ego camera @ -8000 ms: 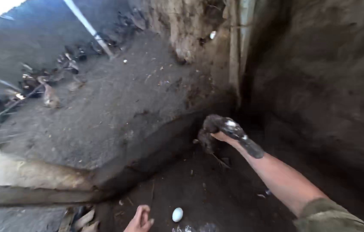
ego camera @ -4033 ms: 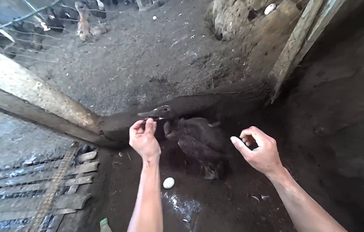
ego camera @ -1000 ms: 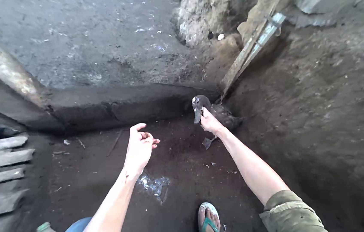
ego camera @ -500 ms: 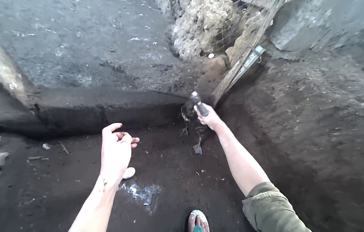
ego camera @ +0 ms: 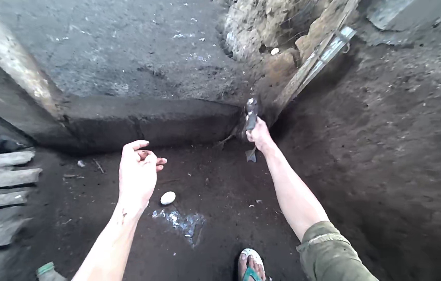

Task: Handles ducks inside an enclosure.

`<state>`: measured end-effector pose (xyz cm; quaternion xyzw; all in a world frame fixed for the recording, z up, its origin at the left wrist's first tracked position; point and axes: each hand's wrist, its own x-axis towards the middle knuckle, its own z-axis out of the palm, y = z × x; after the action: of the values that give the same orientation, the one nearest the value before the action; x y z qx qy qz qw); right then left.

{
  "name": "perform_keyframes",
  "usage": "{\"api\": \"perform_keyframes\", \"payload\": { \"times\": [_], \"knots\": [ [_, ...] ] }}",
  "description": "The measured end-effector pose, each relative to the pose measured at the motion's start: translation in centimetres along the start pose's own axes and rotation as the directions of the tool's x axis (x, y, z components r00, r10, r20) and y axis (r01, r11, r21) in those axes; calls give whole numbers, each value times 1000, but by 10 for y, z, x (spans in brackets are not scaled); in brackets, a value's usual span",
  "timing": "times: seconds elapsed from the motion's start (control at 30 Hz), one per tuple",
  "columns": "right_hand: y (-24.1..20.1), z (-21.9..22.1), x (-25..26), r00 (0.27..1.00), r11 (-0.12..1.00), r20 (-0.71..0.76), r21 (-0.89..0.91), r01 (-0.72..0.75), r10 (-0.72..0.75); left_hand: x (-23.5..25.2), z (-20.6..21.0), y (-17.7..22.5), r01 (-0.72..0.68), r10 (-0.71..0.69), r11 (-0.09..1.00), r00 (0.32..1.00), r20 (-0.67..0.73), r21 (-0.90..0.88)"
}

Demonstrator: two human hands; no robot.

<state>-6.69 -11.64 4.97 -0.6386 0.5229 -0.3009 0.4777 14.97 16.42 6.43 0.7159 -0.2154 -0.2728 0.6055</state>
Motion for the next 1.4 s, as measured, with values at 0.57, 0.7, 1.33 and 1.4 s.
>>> {"api": "perform_keyframes", "payload": {
  "times": [0.57, 0.7, 1.33, 1.4],
  "knots": [
    [21, -63, -12, 986, 892, 58, 437, 114, -155, -7, 9, -35, -477, -476, 491, 554, 683, 729],
    [24, -70, -13, 990, 854, 46, 513, 88, -130, -2, 6, -43, -443, -403, 534, 616, 677, 720],
    [25, -125, -19, 997, 699, -35, 712, 69, -63, 17, 13, -56, -453, -480, 489, 574, 664, 745],
    [31, -124, -22, 999, 743, -20, 667, 47, -45, 15, 15, -57, -462, -490, 492, 554, 673, 738]
  ]
}}
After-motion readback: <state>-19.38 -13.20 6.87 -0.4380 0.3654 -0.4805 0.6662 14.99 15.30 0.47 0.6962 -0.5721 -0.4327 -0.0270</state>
